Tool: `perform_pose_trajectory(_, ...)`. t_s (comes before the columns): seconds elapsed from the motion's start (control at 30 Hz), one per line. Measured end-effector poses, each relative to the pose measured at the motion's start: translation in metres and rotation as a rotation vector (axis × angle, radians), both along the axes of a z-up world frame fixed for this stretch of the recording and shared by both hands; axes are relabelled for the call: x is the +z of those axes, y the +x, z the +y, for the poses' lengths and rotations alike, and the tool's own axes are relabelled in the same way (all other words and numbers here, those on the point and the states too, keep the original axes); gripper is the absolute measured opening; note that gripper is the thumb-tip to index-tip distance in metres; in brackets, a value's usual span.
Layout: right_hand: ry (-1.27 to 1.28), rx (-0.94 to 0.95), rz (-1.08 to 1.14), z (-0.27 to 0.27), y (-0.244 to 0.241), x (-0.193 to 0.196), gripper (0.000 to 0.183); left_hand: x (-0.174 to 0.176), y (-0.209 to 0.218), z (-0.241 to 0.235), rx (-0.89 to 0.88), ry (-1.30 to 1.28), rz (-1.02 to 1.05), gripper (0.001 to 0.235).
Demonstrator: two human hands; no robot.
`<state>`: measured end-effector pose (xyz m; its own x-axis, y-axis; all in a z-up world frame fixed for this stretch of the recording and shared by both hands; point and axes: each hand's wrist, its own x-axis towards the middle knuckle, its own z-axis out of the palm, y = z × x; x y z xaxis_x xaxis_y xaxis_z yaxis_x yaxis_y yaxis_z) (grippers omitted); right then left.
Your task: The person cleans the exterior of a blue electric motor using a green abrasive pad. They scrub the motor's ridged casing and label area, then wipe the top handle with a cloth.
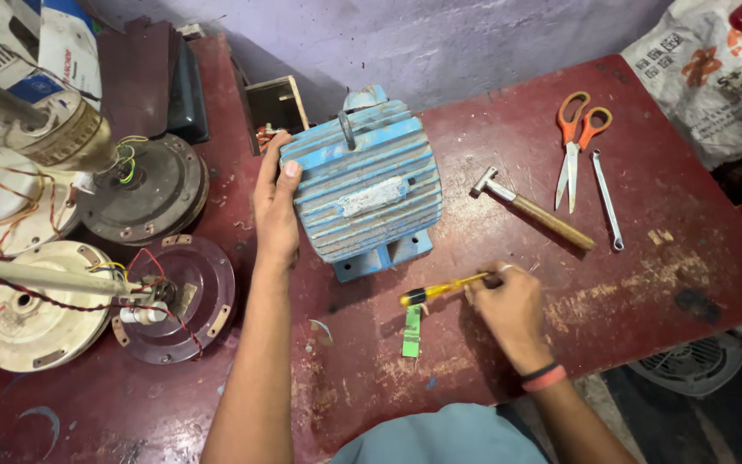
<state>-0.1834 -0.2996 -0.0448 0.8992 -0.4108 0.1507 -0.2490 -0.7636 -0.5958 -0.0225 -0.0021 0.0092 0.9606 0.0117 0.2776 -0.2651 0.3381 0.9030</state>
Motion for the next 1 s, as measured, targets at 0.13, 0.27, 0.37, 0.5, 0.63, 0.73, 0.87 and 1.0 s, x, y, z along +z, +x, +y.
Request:
perform_pose_trajectory(0.13, -0.105, -0.001, 0.086, -0.031, 0.0, 0.017, 0.024, 0.002, -0.002, -0.001, 0.045, 0.044, 0.008, 0.055)
perform_pose_trajectory(0.27, -0.173, 0.016, 0.219, -0.042, 0.004, 0.029, 0.026, 0.006, -0.008, -0.006, 0.095, 0.065, 0.059, 0.055)
perform_pose_trajectory(0.37, -0.122, 0.146, 0.158, -0.034, 0.005, 0.037, 0.028, 0.011, -0.013, -0.01, 0.146, 0.119, 0.048, 0.056)
perform_pose_trajectory(0.5, 0.001, 0.686, -0.033, -0.009, 0.004, 0.041, 0.048, 0.017, -0.017, -0.012, 0.168, 0.155, 0.071, 0.057)
perform_pose_trajectory(0.63, 0.013, 1.117, 0.034, 0.006, 0.007, 0.042, 0.052, 0.019, -0.022, -0.02, 0.175, 0.081, 0.119, 0.058)
perform_pose_trajectory(0.73, -0.015, 1.185, 0.054, 0.01, 0.011, 0.044, 0.05, 0.019, -0.029, -0.029, 0.244, 0.03, 0.079, 0.06)
perform_pose_trajectory(0.87, -0.057, 1.215, 0.193, 0.008, 0.012, 0.046, 0.05, 0.021, -0.041, -0.039, 0.254, -0.129, 0.212, 0.066)
perform_pose_trajectory(1.0, -0.055, 1.261, 0.062, 0.01, 0.009, 0.04, 0.037, 0.022, -0.046, -0.042, 0.286, -0.132, 0.246, 0.066)
